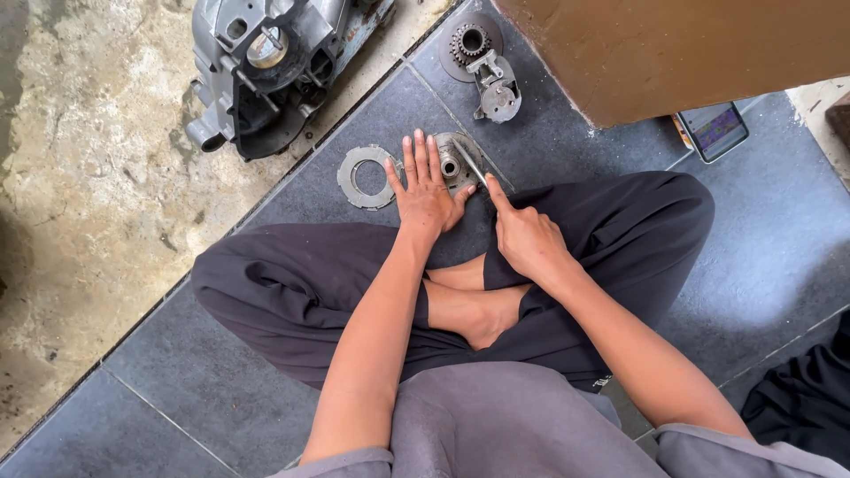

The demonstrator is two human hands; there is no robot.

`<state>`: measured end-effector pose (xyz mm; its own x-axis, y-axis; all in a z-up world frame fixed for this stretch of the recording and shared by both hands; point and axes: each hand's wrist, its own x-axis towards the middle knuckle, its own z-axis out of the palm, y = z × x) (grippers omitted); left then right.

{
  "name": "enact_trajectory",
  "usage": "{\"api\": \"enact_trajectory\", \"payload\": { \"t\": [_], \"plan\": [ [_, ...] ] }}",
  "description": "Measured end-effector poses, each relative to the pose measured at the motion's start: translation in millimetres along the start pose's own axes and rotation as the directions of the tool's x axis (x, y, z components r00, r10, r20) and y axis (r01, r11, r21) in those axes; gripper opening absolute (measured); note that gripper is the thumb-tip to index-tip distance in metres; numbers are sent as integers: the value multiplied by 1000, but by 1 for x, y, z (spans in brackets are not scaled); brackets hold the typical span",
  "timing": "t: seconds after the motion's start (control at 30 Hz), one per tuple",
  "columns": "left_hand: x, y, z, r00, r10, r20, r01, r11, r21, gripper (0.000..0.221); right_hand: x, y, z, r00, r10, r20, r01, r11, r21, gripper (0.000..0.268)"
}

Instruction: The person is cleaning motorcycle clutch plates and related components by scraping them with a small metal tool.

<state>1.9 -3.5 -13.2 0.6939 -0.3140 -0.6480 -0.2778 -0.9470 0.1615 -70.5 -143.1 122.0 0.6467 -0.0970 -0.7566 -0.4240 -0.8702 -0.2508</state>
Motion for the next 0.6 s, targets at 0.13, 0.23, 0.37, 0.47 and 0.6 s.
{"api": "enact_trajectory", "payload": {
  "t": [0.13, 0.23, 0.37, 0.47, 0.6],
  "plan": [
    [3, -1, 5, 1000, 6, -6, -6, 1000, -3, 106, 21, -10, 1, 998, -44, -46, 46, 998, 35, 63],
    [5, -3, 6, 1000, -3, -7, 3, 999, 33, 109, 35, -16, 0, 991, -87, -104, 90, 995, 29, 63],
    [2, 0, 0, 1000, 2, 12, -1, 1000, -4, 108, 8, -2, 2, 999, -35, -36, 35, 999, 21, 65],
    [4, 0, 1, 1000, -6, 16, 6, 1000, -3, 108, 2, 1, 2, 1000, -1, -4, 1, 1000, 10, 65],
    [6, -1, 3, 1000, -8, 15, 8, 1000, 8, 109, 28, -14, 1, 997, -26, -78, 29, 999, 36, 65]
  ]
}}
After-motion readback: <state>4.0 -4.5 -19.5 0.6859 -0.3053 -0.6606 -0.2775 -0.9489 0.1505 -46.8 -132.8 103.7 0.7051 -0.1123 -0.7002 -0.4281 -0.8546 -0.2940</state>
